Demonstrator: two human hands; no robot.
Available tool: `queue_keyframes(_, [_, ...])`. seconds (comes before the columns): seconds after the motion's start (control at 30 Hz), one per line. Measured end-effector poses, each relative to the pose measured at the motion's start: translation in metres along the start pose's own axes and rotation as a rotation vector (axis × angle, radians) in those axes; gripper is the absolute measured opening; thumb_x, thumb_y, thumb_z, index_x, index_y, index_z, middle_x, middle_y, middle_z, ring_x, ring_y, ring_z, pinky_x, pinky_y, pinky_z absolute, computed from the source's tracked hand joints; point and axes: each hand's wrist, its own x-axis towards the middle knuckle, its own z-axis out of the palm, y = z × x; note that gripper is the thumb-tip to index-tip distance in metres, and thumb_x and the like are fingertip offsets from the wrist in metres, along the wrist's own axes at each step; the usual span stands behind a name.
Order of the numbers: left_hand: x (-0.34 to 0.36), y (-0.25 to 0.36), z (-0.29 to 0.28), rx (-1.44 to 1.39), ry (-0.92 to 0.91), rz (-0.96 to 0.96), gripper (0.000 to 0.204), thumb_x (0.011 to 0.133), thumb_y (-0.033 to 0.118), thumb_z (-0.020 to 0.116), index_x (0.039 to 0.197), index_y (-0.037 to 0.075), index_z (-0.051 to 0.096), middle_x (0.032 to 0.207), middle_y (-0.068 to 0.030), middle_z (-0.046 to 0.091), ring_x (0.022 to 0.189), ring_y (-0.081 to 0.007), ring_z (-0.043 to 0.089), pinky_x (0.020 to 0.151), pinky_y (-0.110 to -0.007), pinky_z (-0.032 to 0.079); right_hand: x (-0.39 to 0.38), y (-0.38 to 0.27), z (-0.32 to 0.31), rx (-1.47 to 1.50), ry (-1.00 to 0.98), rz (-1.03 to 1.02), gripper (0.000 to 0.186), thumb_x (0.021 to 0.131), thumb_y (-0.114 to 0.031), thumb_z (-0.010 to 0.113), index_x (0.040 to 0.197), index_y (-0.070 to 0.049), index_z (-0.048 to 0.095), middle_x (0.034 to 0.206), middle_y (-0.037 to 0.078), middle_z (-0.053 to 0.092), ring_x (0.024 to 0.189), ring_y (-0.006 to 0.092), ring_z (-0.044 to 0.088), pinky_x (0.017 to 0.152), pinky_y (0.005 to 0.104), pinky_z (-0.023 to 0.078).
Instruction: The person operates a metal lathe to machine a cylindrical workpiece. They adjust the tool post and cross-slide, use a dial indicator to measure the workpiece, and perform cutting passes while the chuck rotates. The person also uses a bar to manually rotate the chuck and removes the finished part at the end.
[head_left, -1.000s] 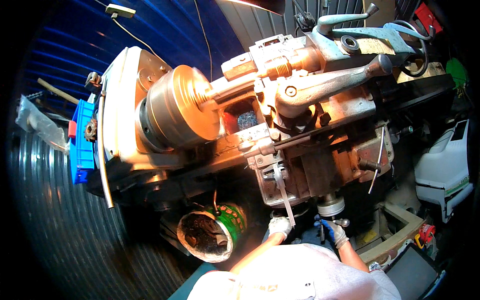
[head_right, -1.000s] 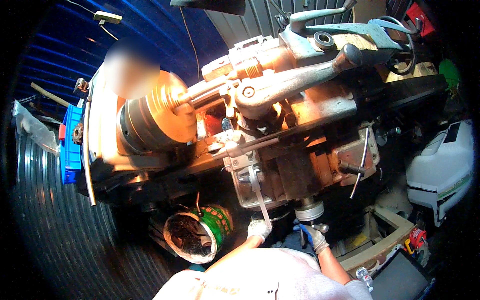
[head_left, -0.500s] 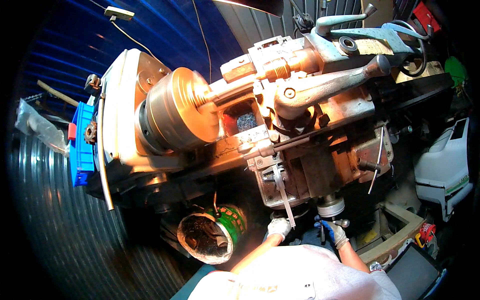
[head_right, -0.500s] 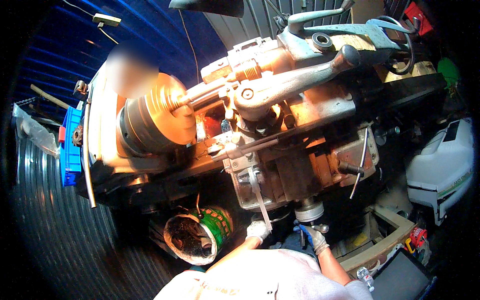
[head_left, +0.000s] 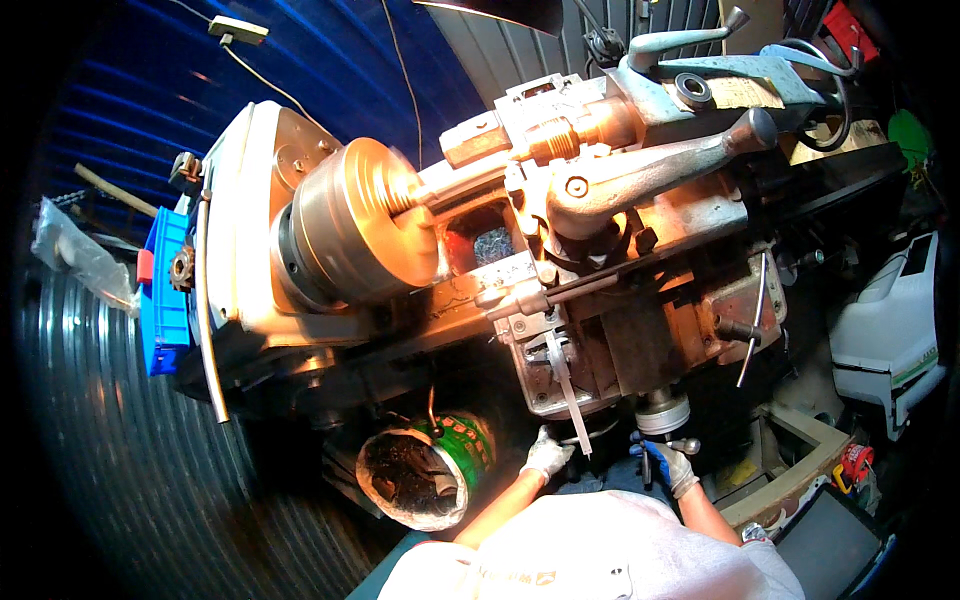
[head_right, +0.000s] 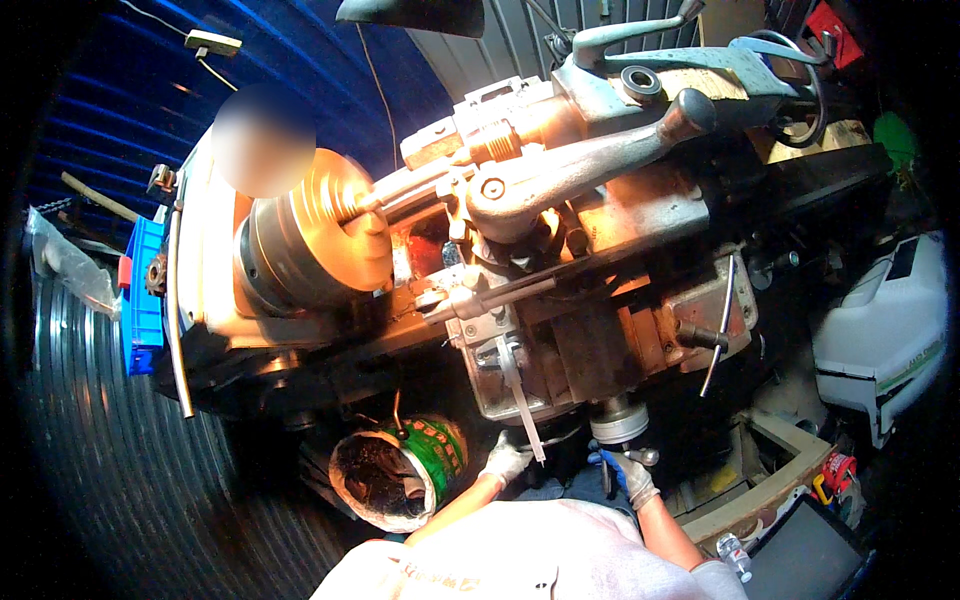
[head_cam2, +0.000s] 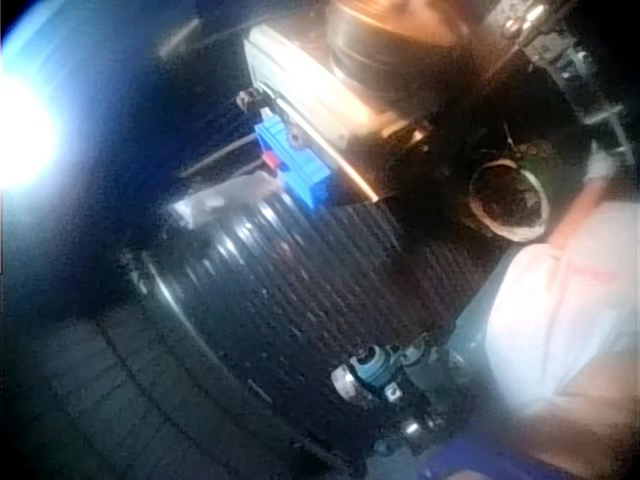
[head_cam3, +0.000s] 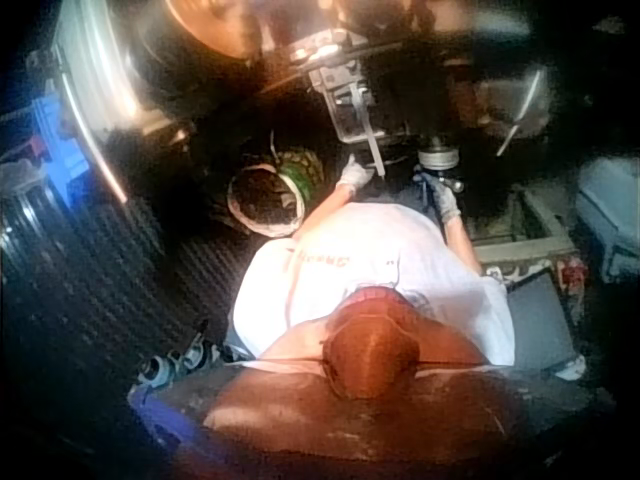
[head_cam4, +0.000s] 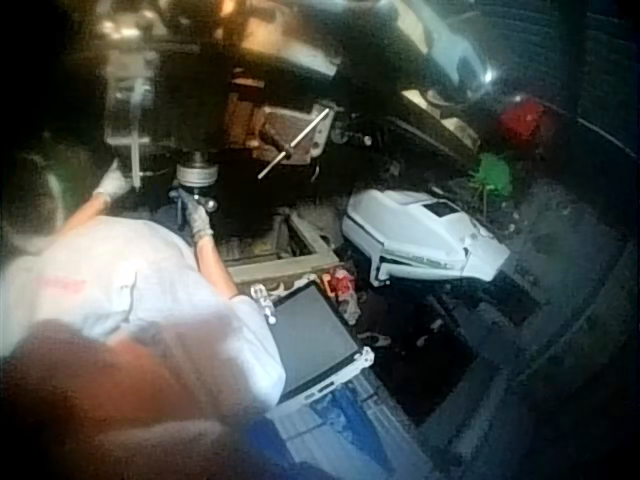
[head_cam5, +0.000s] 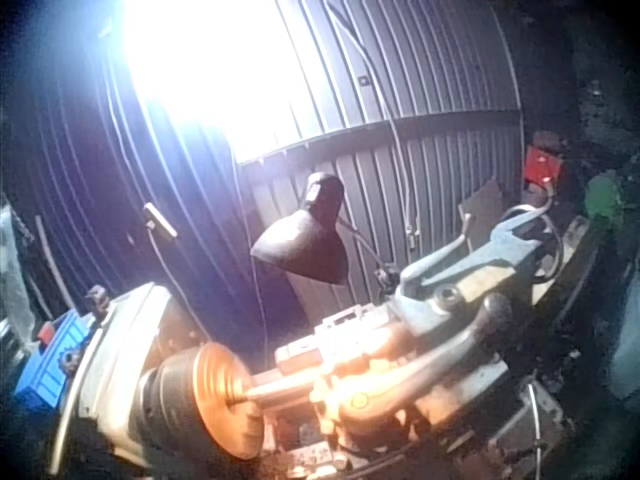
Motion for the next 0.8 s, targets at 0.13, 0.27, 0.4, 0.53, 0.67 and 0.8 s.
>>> queue_keyframes(0.13, [0.003,-0.005,0.006,0.106,0.005,0.021,0.077,0.078,0.046,0.065,0.138,0.006,0.039,0.14,-0.02,0.044,0.127,-0.0329,0.045,0.103,-0.036,0.04,0.0,-0.004,0.004,0.022,0.031,0.03,0.031,0.094,-0.01,0.055,0.122,0.002,0.055,0.111,0.01,0.064,0.099,0.0184,0.063,0.087,0.0281,0.05])
queue_keyframes(0.27, [-0.015,0.06,-0.014,0.305,-0.18,-0.125,0.048,0.086,0.044,0.05,0.115,0.008,0.065,0.119,-0.021,0.061,0.11,-0.0347,0.059,0.093,-0.043,0.047,0.0,-0.001,0.002,-0.041,0.036,-0.028,0.03,0.094,-0.012,0.055,0.12,0.002,0.057,0.109,0.01,0.064,0.095,0.0194,0.063,0.086,0.0291,0.05])
queue_keyframes(0.4, [-0.015,0.068,0.0,0.278,-0.065,-0.068,0.04,0.087,0.039,0.048,0.1,0.008,0.071,0.104,-0.0217,0.067,0.096,-0.036,0.065,0.081,-0.046,0.052,-0.004,-0.011,0.013,0.069,-0.041,-0.004,0.032,0.094,-0.017,0.055,0.12,0.002,0.057,0.108,0.012,0.065,0.093,0.0218,0.064,0.085,0.0317,0.051])
queue_keyframes(0.53, [-0.015,0.07,-0.003,0.28,-0.096,-0.082,0.043,0.087,0.042,0.049,0.1,0.007,0.07,0.102,-0.0215,0.067,0.095,-0.0356,0.066,0.078,-0.045,0.053,-0.014,-0.037,0.041,0.133,-0.088,0.043,0.036,0.091,-0.016,0.059,0.122,0.003,0.055,0.104,0.015,0.067,0.086,0.0222,0.066,0.078,0.0329,0.053])
queue_keyframes(0.67, [-0.019,0.072,-0.007,0.285,-0.134,-0.039,0.044,0.089,0.047,0.048,0.105,0.011,0.069,0.106,-0.0179,0.067,0.1,-0.0354,0.064,0.083,-0.044,0.051,-0.009,-0.022,0.036,0.037,-0.186,0.168,0.04,0.088,-0.015,0.064,0.123,0.003,0.055,0.099,0.014,0.068,0.082,0.0186,0.066,0.07,0.0289,0.054])
queue_keyframes(0.8, [-0.021,0.069,-0.01,0.249,-0.14,-0.046,0.049,0.086,0.048,0.05,0.105,0.007,0.069,0.11,-0.0191,0.066,0.104,-0.0345,0.062,0.088,-0.044,0.05,0.003,-0.005,0.017,-0.585,-0.073,0.268,0.034,0.091,-0.03,0.062,0.116,-0.007,0.064,0.094,0.008,0.069,0.076,0.0159,0.065,0.069,0.0283,0.053])
